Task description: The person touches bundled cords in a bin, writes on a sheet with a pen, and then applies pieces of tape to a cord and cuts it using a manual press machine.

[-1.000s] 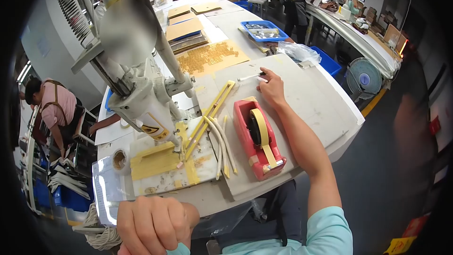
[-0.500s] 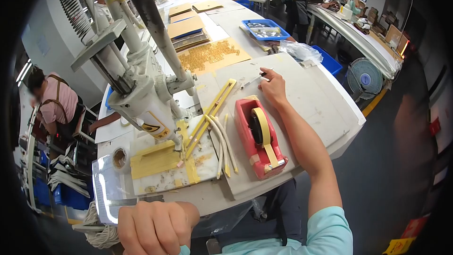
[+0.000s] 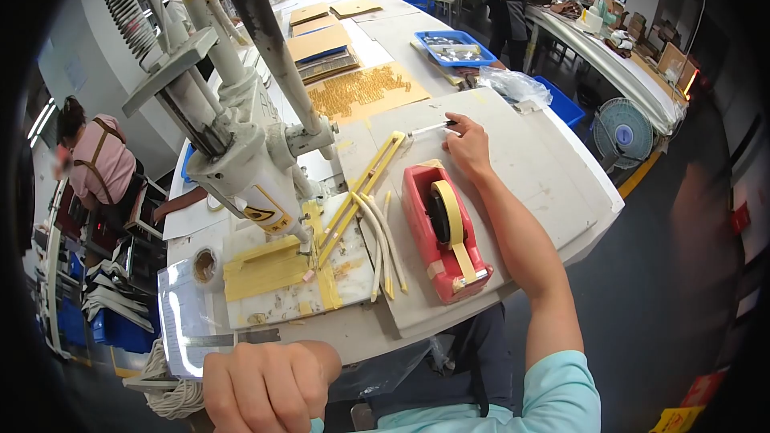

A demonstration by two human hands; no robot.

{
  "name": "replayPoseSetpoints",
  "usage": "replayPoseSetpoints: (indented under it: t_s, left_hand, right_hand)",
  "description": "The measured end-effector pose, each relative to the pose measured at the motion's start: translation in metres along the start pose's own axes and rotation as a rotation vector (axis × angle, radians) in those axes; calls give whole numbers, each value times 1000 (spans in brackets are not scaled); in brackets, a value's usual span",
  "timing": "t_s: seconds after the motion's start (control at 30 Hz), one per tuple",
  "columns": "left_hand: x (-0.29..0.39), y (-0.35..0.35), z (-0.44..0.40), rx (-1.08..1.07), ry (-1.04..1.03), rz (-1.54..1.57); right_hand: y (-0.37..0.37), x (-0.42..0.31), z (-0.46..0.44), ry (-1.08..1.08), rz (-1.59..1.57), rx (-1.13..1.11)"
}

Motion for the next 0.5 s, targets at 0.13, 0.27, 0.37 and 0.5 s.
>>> replayPoseSetpoints:
  t_s: [0.13,0.27,0.37,0.5]
  left_hand:
    - [0,-1,0,-6,-2,-2]
    - [-1,-1,0,-20,-13,-7]
    - [-1,-2,0,-16,-19,-15]
    - [0,-3,-1,-33,-30,-28]
  right_hand:
    - [-2,1,-1,16,-21,-32]
    - [-2,1,-2,12,-22,-38]
    - [-3,2,-2,-1,-48,-33]
    - [-3,1,-2,9,-37,-48]
Point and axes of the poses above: each hand's wrist, its own z-axis away from the middle knuckle, its own y-axis out of the back of the hand, x = y × z, the point moved 7 cm from there along -z, towards the middle knuckle, and after that the axes turned 9 degrees about x, right-handed, at the moved point
